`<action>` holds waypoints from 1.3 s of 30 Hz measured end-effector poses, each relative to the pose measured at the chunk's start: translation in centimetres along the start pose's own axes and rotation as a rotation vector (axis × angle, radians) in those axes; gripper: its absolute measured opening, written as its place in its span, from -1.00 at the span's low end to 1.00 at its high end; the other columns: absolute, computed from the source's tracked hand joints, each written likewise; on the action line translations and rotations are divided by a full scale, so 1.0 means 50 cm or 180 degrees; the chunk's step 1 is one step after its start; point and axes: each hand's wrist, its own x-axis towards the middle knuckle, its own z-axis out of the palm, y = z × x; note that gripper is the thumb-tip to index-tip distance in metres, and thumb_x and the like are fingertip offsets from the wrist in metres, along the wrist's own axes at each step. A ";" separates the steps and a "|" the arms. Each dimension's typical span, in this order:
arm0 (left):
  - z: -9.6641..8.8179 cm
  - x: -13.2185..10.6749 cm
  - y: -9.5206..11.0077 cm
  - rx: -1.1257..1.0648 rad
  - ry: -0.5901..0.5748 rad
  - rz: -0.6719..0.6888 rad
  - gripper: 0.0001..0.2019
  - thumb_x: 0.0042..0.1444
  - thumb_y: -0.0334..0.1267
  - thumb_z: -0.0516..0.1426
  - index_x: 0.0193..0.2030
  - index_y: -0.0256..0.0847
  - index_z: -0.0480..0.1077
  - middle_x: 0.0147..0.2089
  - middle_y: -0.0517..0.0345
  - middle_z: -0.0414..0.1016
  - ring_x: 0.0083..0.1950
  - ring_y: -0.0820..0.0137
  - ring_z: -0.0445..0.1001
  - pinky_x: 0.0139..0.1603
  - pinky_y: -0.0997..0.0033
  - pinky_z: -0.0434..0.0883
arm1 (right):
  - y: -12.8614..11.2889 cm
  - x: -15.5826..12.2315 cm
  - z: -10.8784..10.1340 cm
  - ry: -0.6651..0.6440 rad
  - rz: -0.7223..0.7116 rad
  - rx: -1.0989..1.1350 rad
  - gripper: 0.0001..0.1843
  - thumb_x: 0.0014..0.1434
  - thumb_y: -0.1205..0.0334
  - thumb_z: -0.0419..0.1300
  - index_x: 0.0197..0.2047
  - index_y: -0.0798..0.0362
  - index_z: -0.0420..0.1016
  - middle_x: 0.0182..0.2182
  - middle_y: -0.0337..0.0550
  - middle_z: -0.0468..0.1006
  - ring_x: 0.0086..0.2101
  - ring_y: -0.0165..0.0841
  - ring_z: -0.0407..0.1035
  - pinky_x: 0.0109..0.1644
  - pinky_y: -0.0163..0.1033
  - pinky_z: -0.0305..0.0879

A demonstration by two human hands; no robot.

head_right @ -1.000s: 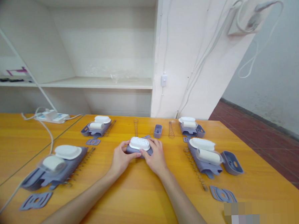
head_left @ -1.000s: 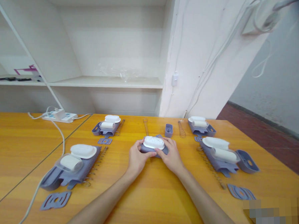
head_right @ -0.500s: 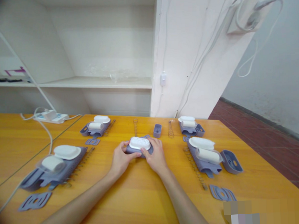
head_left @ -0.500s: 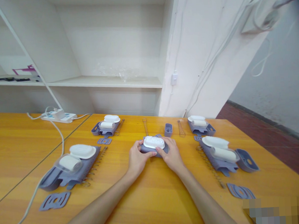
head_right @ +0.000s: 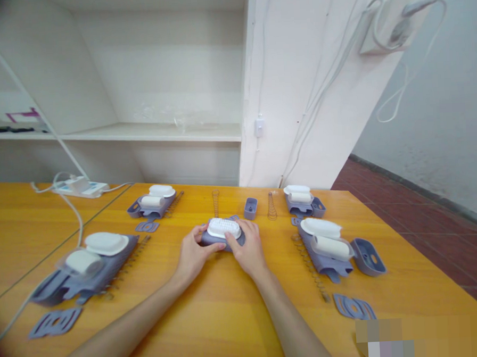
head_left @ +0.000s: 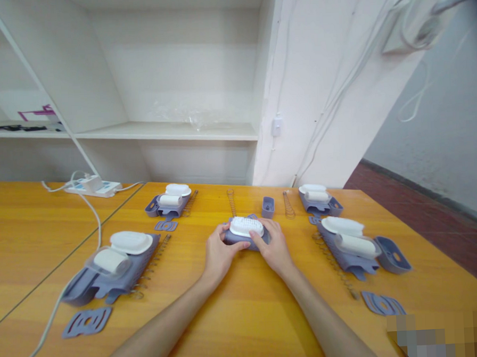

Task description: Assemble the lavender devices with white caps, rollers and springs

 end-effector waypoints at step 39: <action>-0.010 0.214 0.031 0.3303 -0.0649 -0.0107 -0.69 -0.07 -0.01 0.15 -0.40 -0.25 0.47 -0.32 -0.09 0.54 -0.22 0.21 0.50 -0.29 0.40 0.29 | -0.066 -0.036 -0.002 -0.0536 -0.0729 -0.0275 -0.71 0.22 0.23 -0.04 0.00 0.09 0.27 -0.11 0.01 0.40 -0.08 -0.20 0.26 0.01 -0.06 0.21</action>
